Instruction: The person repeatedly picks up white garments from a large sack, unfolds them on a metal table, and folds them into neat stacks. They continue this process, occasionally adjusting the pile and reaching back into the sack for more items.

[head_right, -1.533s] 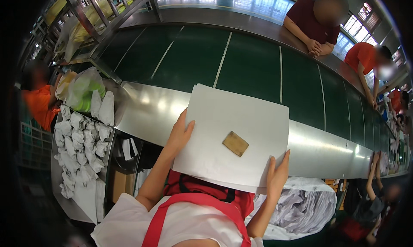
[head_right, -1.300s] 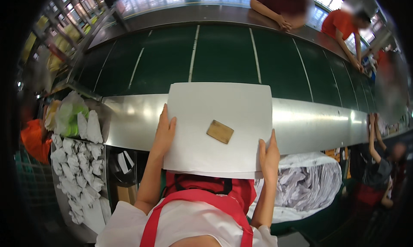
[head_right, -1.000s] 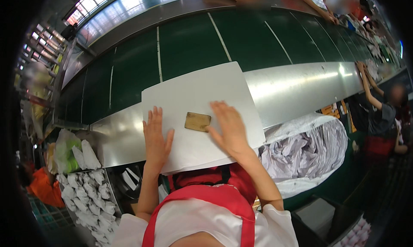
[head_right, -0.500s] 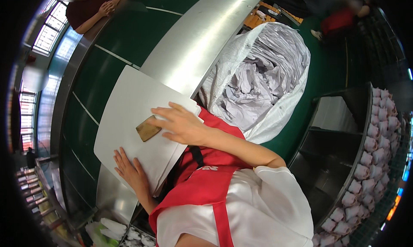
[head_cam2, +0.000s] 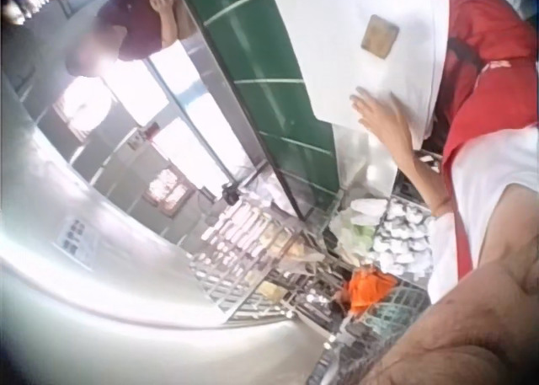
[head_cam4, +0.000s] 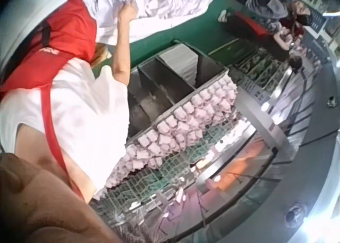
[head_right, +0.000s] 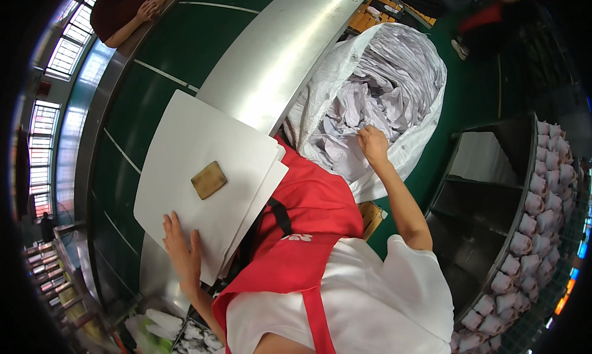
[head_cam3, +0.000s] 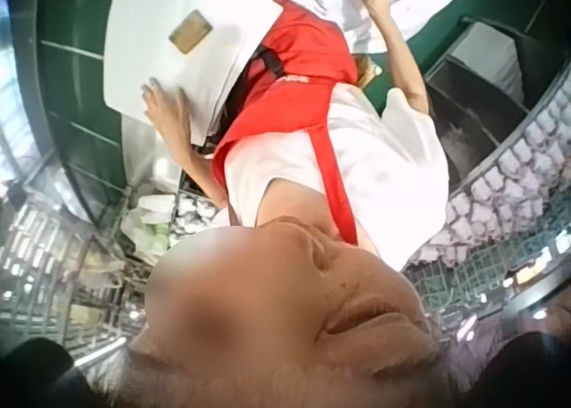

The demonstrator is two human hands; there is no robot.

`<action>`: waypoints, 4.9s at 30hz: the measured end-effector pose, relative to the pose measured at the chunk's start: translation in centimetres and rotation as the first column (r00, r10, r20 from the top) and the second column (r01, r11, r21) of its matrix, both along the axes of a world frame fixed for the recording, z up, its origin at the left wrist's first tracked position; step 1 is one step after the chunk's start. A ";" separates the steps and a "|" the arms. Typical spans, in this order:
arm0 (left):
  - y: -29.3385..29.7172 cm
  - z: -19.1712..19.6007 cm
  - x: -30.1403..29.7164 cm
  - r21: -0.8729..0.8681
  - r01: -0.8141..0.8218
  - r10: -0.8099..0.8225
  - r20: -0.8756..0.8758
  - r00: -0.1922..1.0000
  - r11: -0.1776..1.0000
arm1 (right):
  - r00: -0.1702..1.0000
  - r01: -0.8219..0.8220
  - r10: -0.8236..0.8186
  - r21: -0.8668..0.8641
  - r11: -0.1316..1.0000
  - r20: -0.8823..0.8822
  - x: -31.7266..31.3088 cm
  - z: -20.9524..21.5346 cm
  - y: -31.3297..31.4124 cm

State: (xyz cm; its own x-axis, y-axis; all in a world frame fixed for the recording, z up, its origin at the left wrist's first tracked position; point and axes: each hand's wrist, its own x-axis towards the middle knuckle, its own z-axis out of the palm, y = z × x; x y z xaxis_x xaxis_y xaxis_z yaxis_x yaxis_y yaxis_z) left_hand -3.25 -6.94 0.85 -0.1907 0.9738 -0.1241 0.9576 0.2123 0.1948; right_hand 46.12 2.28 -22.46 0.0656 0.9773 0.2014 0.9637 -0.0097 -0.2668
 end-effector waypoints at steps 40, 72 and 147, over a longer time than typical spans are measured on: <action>3.6 0.2 -5.8 -0.086 -0.251 0.020 0.967 -0.255 0.964 | 0.338 -0.940 0.695 -0.266 0.215 -0.635 -30.8 33.6 10.9; 5.3 -3.9 -1.5 0.272 0.132 -0.132 -0.018 0.991 0.953 | 0.466 -0.857 0.853 -0.122 0.502 0.234 -29.0 25.0 10.8; 4.0 -3.9 -3.3 0.047 -0.413 -0.077 0.996 -0.055 0.909 | -0.305 -0.765 -0.131 0.161 0.624 -0.943 -32.6 24.2 9.3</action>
